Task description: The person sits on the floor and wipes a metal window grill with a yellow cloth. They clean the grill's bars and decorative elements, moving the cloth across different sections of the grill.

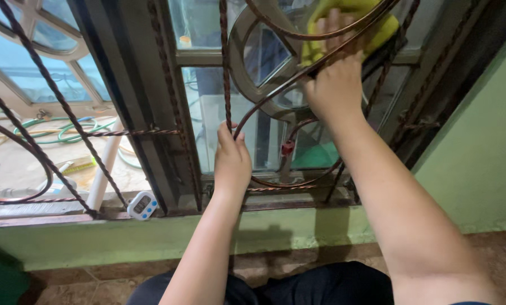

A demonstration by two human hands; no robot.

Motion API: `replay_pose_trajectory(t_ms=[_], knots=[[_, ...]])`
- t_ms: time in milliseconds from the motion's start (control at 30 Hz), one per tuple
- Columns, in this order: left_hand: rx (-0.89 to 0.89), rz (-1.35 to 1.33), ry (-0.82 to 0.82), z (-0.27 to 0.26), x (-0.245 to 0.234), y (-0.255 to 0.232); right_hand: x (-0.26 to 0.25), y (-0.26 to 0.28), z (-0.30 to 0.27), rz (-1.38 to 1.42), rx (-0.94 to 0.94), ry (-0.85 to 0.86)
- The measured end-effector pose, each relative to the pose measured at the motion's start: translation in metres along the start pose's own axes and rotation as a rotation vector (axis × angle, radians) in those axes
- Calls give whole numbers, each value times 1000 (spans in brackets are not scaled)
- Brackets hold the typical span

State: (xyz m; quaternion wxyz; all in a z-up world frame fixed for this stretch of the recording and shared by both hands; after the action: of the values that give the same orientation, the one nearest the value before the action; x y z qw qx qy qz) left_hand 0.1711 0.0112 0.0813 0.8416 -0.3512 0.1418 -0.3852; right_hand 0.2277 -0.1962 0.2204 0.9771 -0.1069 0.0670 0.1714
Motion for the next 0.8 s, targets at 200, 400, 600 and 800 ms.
replay_pose_trajectory(t_ms=[200,400,600,800], knots=[[102,17,-55,0,-1,-5,31,18,14,84,10,-90],[-12,48,8,1,4,6,15,24,16,144,-104,-96],[126,6,-37,2,1,4,-14,0,1,78,-158,242],[-35,40,15,0,0,1,-42,-40,-26,265,283,321]])
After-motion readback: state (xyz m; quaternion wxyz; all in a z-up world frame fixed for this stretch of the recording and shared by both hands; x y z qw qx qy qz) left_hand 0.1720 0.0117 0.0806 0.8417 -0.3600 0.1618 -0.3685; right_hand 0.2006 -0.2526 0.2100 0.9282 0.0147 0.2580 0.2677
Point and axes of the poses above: each hand's wrist, its own z-axis towards the middle knuckle, its own x-axis out of the palm, y = z × x, the point moved 4 cm from there along z, towards the middle knuckle, and after that the axes turned 13 degrees about -y, right-handed, at the moved point
